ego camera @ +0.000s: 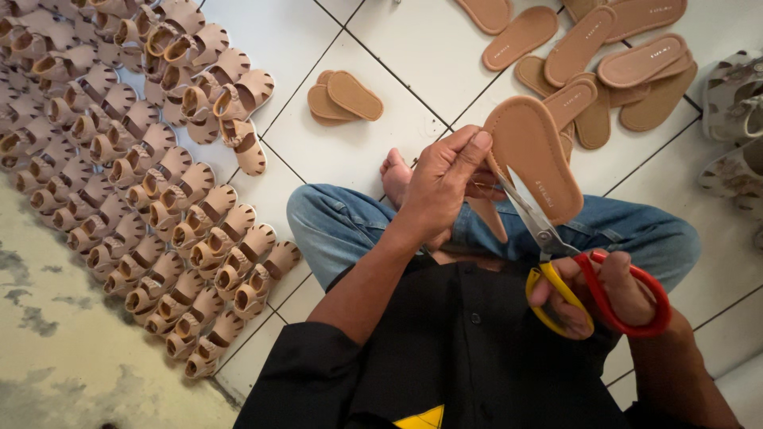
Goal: The person sews edges of foam sandal insoles on an industrial sewing machine, then sits on the floor and uses scissors to trim excess thread from the stitched insoles one at a time, placing finished insoles on the floor with a pile of completed ones.
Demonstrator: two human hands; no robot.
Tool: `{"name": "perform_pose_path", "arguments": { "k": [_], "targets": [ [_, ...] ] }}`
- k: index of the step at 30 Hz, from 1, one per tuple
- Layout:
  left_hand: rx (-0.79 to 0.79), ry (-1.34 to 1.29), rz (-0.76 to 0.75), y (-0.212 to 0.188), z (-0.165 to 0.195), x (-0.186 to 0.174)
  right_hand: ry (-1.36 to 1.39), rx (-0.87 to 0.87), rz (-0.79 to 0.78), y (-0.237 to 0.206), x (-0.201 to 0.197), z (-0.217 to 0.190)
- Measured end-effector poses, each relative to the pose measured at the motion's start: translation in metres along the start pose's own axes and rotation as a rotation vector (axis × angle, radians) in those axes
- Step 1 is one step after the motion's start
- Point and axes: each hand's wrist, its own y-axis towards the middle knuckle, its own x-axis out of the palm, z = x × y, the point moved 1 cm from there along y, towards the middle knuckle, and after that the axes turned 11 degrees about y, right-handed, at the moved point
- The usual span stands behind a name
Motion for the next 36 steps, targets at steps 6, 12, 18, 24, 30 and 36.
{"name": "perform_pose_path", "arguments": {
  "k": [6,12,18,24,30,36],
  "targets": [
    [0.01,0.021,-0.018,0.001,0.0,-0.004,-0.089,-0.039,0.049,0.008,0.011,-0.006],
    [0.01,0.018,0.015,0.002,-0.003,-0.01,-0.552,-0.009,0.295,0.019,0.019,-0.006],
    [0.033,-0.109,-0.016,0.0,-0.006,-0.008,0.045,-0.002,0.141,0.016,0.013,0.007],
    [0.086,-0.171,-0.033,-0.001,-0.007,-0.006,-0.081,-0.047,0.173,0.015,-0.004,0.03],
    [0.051,-0.179,0.01,0.0,-0.012,-0.004,-0.199,-0.031,0.36,0.01,-0.001,0.018],
    [0.055,-0.234,-0.017,0.0,-0.017,-0.005,-0.144,-0.013,0.166,0.021,0.017,-0.002]
  ]
}}
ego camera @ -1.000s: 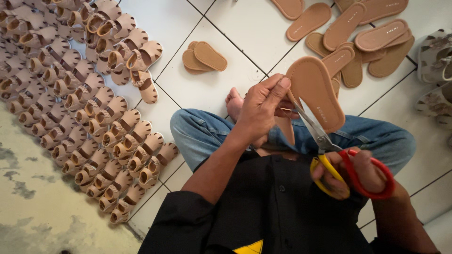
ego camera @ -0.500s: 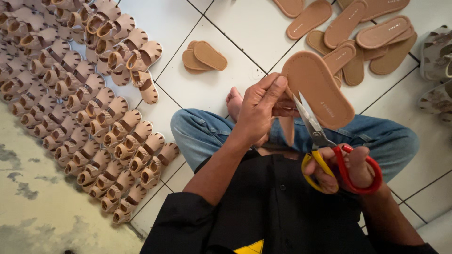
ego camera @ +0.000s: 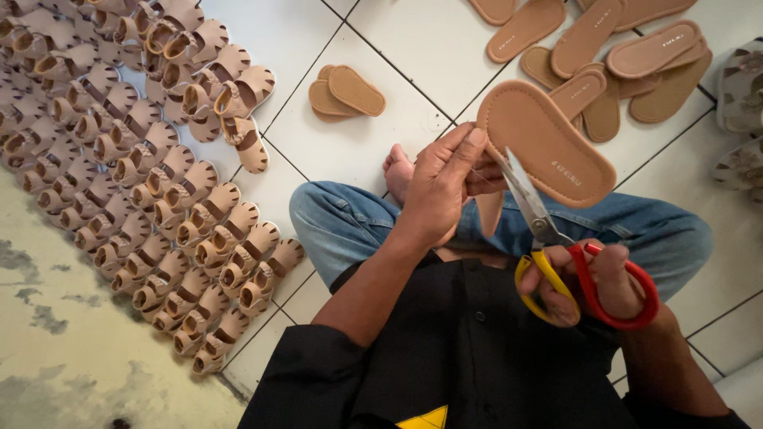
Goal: The person sews edges of foam sandal insoles on an industrial sewing machine, then sits on the floor and uses scissors to trim excess thread from the stitched insoles one at a time, placing finished insoles on the floor with a pile of completed ones.
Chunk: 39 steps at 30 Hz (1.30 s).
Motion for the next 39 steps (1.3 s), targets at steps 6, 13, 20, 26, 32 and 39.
{"name": "perform_pose_path", "arguments": {
  "k": [6,13,20,26,32,39],
  "targets": [
    [-0.017,0.028,-0.005,-0.003,0.001,-0.001,0.083,0.003,-0.038,0.003,0.003,-0.001],
    [-0.031,0.092,0.038,-0.004,0.003,0.0,0.07,-0.01,-0.093,0.008,-0.001,0.003],
    [0.01,0.046,0.009,-0.005,0.001,-0.002,0.046,-0.012,-0.049,0.008,-0.002,0.006],
    [0.009,0.038,0.01,-0.006,-0.001,-0.003,0.153,0.012,-0.079,0.009,-0.01,0.013],
    [0.001,0.002,0.046,-0.002,-0.004,-0.006,0.221,0.022,-0.16,0.018,-0.015,0.018],
    [0.013,-0.048,0.034,-0.001,-0.011,-0.009,0.187,-0.06,-0.18,0.025,-0.016,0.025]
  ]
}}
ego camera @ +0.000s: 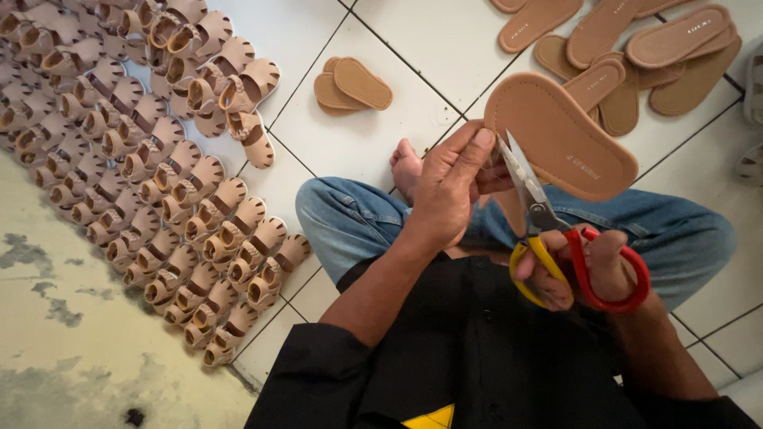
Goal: The person sews edges of foam sandal insoles on an industrial sewing machine, then sits on the floor and uses scissors to trim excess thread from the stitched insoles one at a time, placing finished insoles on the floor with a pile of completed ones.
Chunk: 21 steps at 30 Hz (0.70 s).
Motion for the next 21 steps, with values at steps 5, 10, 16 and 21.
{"name": "perform_pose_path", "arguments": {
  "k": [5,10,16,21],
  "targets": [
    [0.053,-0.039,0.034,0.007,0.005,-0.003,-0.157,-0.07,0.254,-0.006,0.005,-0.004],
    [0.074,-0.022,0.045,0.011,0.012,-0.008,-0.937,-0.326,0.61,0.005,0.025,-0.054],
    [0.074,0.086,-0.024,0.014,0.006,-0.002,-0.735,-0.459,0.892,0.047,0.051,-0.093],
    [0.251,0.378,-0.076,0.009,0.016,-0.008,-0.129,-0.53,0.59,0.06,0.043,-0.085]
  ]
}}
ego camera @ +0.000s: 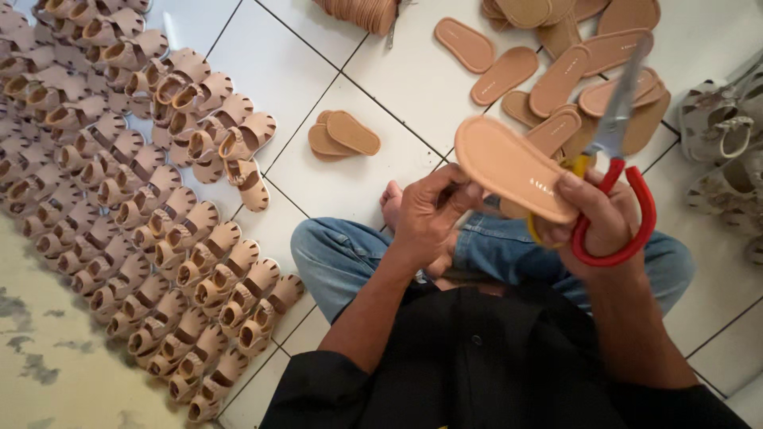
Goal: The person sews edges of foam sandal insoles on an industrial sewing machine, then sits on the floor and uses scissors to trim excess thread from the stitched insoles one at a time, placing finished insoles on the floor with a pile of completed ones.
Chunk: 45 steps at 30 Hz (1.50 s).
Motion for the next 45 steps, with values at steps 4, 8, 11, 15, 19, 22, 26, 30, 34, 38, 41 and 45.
{"name": "perform_pose_path", "arguments": {
  "k": [4,8,11,15,19,22,26,30,34,38,41,45],
  "targets": [
    [0.114,0.146,-0.009,0.003,0.019,0.003,0.574,0.307,-0.297,0.004,-0.018,0.023],
    [0.098,0.001,-0.079,0.013,0.04,0.004,0.672,0.428,-0.275,0.0,-0.024,0.042],
    [-0.007,0.04,-0.021,0.019,0.045,0.003,-0.2,0.196,0.003,-0.006,-0.024,0.03],
    [-0.073,0.065,0.106,0.026,0.033,0.0,-0.751,0.073,-0.307,-0.02,-0.029,-0.012],
    [-0.081,-0.043,0.146,0.029,0.018,-0.001,-0.712,0.304,-0.561,-0.022,-0.049,-0.02],
    [-0.127,-0.088,0.14,0.028,0.013,-0.001,-0.669,0.372,-0.531,-0.012,-0.066,-0.014],
    [-0.158,-0.109,0.136,0.026,0.012,-0.001,-0.583,0.465,-0.459,-0.001,-0.076,-0.004],
    [-0.181,-0.106,0.17,0.024,0.012,-0.005,-0.599,0.504,-0.338,0.004,-0.076,-0.002],
    [-0.188,-0.111,0.13,0.02,0.009,-0.008,-0.295,0.402,-0.613,0.008,-0.072,-0.003],
    [-0.169,-0.058,0.134,0.016,0.002,-0.011,-0.567,0.439,-0.351,0.019,-0.077,0.015],
    [-0.157,-0.041,0.166,0.013,-0.008,-0.021,-0.97,0.14,-0.324,0.026,-0.074,0.03],
    [-0.169,-0.141,0.188,0.007,-0.032,-0.032,-0.742,0.168,-0.369,0.036,-0.059,0.043]
  ]
}}
